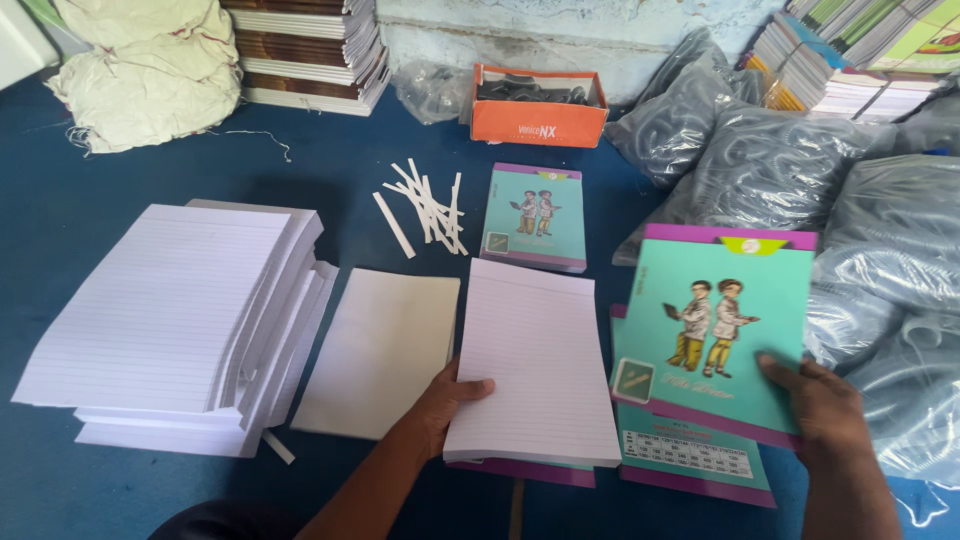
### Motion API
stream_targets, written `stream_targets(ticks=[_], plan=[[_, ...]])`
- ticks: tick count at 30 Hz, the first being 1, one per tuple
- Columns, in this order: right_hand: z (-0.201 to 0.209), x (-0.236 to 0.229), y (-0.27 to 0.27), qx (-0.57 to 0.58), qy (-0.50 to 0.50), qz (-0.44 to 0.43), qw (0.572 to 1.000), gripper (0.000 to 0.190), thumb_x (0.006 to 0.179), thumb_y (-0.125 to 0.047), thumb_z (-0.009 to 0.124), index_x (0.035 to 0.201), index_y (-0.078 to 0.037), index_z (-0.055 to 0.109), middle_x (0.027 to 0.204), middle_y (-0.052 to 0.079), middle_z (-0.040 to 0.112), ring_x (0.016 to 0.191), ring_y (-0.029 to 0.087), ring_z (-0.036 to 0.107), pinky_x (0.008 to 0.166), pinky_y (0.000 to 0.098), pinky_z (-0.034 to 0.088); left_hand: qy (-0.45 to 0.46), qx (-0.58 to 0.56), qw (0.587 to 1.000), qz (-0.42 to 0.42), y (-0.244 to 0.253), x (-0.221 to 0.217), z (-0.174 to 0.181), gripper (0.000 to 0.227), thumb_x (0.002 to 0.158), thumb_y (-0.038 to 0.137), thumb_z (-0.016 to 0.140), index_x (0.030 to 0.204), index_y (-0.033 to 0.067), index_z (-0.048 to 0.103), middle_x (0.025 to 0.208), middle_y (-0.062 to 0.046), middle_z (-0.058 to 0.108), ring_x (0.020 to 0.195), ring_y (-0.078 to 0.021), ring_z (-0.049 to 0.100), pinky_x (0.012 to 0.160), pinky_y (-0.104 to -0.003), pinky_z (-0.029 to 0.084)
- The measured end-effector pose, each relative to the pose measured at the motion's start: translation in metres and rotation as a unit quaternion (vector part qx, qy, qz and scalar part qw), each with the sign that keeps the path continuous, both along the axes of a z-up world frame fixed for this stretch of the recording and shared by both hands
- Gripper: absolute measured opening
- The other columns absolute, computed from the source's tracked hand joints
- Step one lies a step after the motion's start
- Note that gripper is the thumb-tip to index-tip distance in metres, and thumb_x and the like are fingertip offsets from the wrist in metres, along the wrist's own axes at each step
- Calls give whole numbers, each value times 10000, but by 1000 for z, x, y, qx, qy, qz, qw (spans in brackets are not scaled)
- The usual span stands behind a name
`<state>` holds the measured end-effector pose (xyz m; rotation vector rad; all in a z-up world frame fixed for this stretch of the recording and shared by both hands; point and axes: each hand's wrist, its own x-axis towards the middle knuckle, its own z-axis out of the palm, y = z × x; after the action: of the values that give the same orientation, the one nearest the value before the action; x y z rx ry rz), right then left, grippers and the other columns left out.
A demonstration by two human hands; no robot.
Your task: The person sits on the floor and assembles notebooks by inserting stacks of lined paper into printed covers. They repeatedly pick up paper stacks, align them with the covers, and place the completed notebooks into a growing pile.
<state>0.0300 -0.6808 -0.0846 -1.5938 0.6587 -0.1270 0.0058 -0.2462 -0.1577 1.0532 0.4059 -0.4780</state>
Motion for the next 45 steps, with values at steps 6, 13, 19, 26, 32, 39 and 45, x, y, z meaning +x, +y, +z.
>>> stream_targets(ticks=[6,13,19,26,32,39,45], plan=[[-4,7,-6,42,-54,32,997,474,899,-237,768,1290,11,663,1086,144,724,865,225,698,742,320,577,-7,-5,1000,-4,-5,4,-13,874,750,42,740,1532,39,350,1277,-373,630,1122,-427,707,905,-475,623],[-33,20,54,35,108,104,988,547,890,-282,726,1372,-30,660,1036,164,720,826,282,674,694,395,567,-18,35,999,-26,-11,6,-11,847,779,23,706,1543,84,345,1311,-311,631,1150,-398,696,917,-466,624],[-46,13,98,49,124,153,979,586,875,-202,726,1414,-13,596,1056,218,736,817,282,723,677,400,600,-25,61,997,-30,-9,5,-17,806,809,25,715,1529,54,355,1337,-280,631,1179,-383,679,949,-457,606],[-55,2,118,-7,145,146,979,722,835,-165,765,1495,-56,493,1113,292,727,827,316,730,705,392,600,-39,59,997,-36,-8,6,-24,819,794,80,730,1516,53,345,1325,-263,642,1168,-367,690,953,-451,605],[-65,-3,127,-102,112,175,973,809,768,-158,837,1493,-41,496,1147,293,700,854,309,729,721,406,607,-41,128,990,-52,-10,5,-31,740,948,470,562,1543,101,325,1372,-257,608,1217,-344,660,986,-443,579],[-70,-4,134,-206,114,216,948,834,754,-255,856,1470,-30,494,1010,234,707,737,283,745,649,402,633,-36,105,993,-28,-11,8,-43,689,1024,533,338,1565,106,327,1470,-213,529,1338,-323,565,1090,-442,493],[-67,-6,148,-274,110,253,921,808,773,-323,856,1449,-42,516,885,157,693,653,218,709,592,363,605,-68,89,994,-20,-12,7,-45,691,1027,535,339,1535,68,371,1438,-217,572,1297,-311,604,1046,-412,530]])
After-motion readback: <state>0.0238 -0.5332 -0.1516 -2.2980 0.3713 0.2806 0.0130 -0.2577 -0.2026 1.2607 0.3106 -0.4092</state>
